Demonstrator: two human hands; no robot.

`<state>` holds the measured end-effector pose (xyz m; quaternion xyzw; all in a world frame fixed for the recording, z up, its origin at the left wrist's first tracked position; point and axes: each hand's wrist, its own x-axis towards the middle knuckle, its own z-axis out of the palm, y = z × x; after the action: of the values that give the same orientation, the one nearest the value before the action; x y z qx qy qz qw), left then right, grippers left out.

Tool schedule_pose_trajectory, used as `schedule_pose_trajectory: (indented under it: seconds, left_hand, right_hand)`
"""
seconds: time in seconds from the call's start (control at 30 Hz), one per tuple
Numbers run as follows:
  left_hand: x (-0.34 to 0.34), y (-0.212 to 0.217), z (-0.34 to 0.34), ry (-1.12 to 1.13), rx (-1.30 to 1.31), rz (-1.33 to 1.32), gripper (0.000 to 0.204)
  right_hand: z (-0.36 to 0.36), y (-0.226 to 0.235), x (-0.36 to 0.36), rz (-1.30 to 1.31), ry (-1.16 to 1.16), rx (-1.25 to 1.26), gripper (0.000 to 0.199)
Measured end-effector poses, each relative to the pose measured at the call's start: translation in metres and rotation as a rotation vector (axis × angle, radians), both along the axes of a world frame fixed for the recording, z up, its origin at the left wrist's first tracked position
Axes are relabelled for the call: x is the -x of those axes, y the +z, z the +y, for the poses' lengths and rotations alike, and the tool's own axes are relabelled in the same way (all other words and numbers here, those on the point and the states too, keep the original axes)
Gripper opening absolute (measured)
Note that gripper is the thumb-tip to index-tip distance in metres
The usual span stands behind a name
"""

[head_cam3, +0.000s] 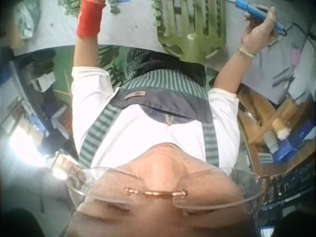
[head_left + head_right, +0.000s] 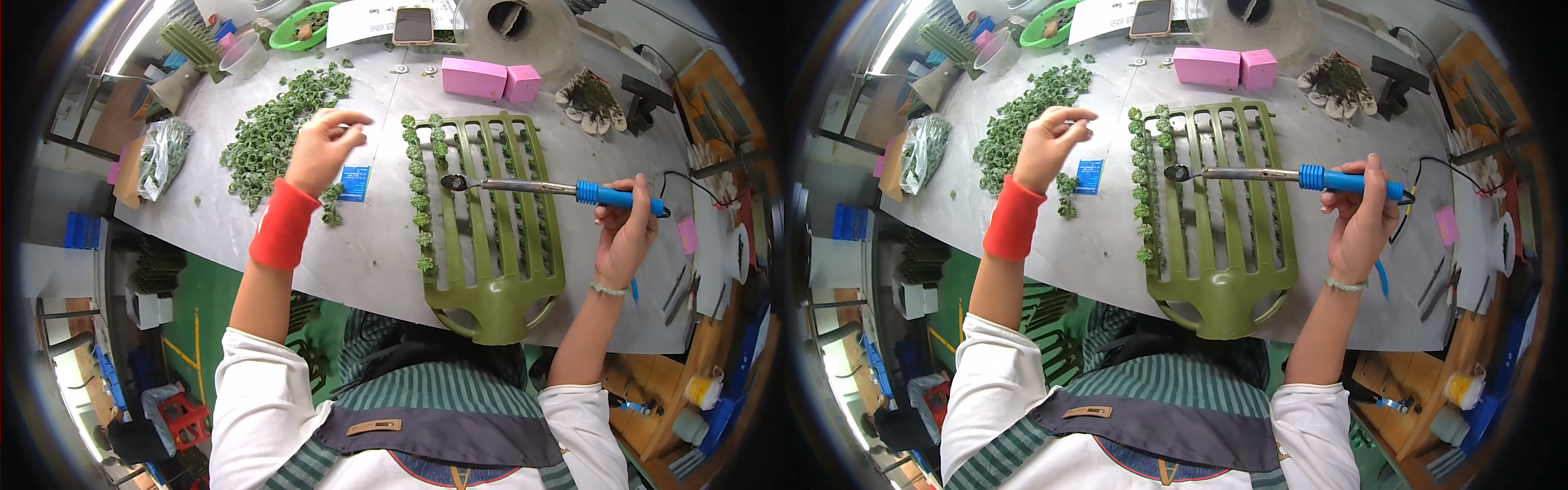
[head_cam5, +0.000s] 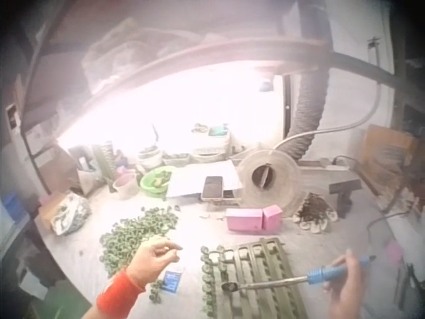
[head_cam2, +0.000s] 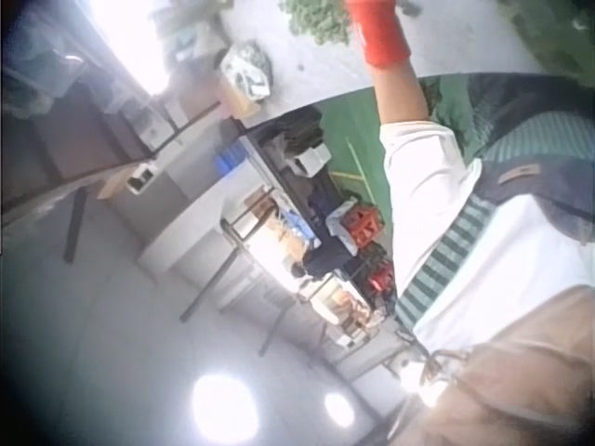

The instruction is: The person places small green plastic pieces into a green rack, using a soldering iron to melt and bond the plastic components together, then holds up a finished green frame to show another person.

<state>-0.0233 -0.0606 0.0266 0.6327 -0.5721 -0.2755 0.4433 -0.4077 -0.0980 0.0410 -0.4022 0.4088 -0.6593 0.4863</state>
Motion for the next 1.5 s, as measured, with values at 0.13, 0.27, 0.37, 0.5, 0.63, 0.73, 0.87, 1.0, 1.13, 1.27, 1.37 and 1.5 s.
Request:
schedule_pose_trajectory:
  seconds: [0.13, 0.27, 0.37, 0.5, 0.63, 0.73, 0.87, 1.0, 1.13, 1.27, 1.37, 1.5]
  left_hand:
    - [0.058, 0.016, 0.015, -0.126, -0.126, 0.043, 0.020]
    - [0.080, 0.008, 0.012, -0.209, 0.021, -0.217, 0.021]
    - [0.088, 0.007, 0.009, -0.240, 0.065, -0.332, 0.021]
    - [0.090, 0.000, 0.004, -0.182, 0.223, -0.630, 0.019]
    - [0.090, -0.010, 0.002, -0.168, 0.318, -0.732, 0.018]
    - [0.093, -0.011, 0.004, -0.160, 0.344, -0.796, 0.018]
    - [0.096, -0.011, 0.004, -0.179, 0.330, -0.839, 0.019]
    - [0.097, -0.011, 0.002, -0.192, 0.330, -0.847, 0.019]
    - [0.092, -0.012, 0.005, -0.184, 0.313, -0.880, 0.019]
    - [0.093, -0.012, 0.005, -0.188, 0.306, -0.839, 0.019]
    - [0.088, -0.004, 0.006, -0.227, 0.310, -0.779, 0.020]
    - [0.018, -0.004, 0.014, 0.199, 0.130, -0.335, 0.021]
  right_hand:
    - [0.000, -0.002, 0.002, 0.011, -0.022, -0.004, 0.032]
    - [-0.002, -0.007, 0.002, -0.007, -0.010, 0.006, 0.031]
    - [-0.003, -0.011, 0.002, -0.022, -0.003, 0.011, 0.031]
    - [-0.004, -0.018, 0.001, -0.034, -0.012, -0.012, 0.032]
    - [-0.004, -0.020, -0.003, -0.057, 0.009, -0.035, 0.032]
    - [-0.005, -0.022, -0.007, -0.066, 0.019, -0.035, 0.031]
    - [-0.005, -0.023, -0.011, -0.082, 0.033, -0.041, 0.031]
    - [-0.005, -0.022, -0.012, -0.069, 0.033, -0.042, 0.030]
    - [-0.003, -0.018, -0.006, -0.040, 0.008, -0.013, 0.030]
    - [0.003, -0.004, 0.008, -0.029, -0.051, -0.025, 0.031]
    - [0.006, 0.001, 0.008, -0.030, -0.061, -0.064, 0.032]
    - [0.012, 0.005, 0.008, -0.019, -0.057, -0.074, 0.033]
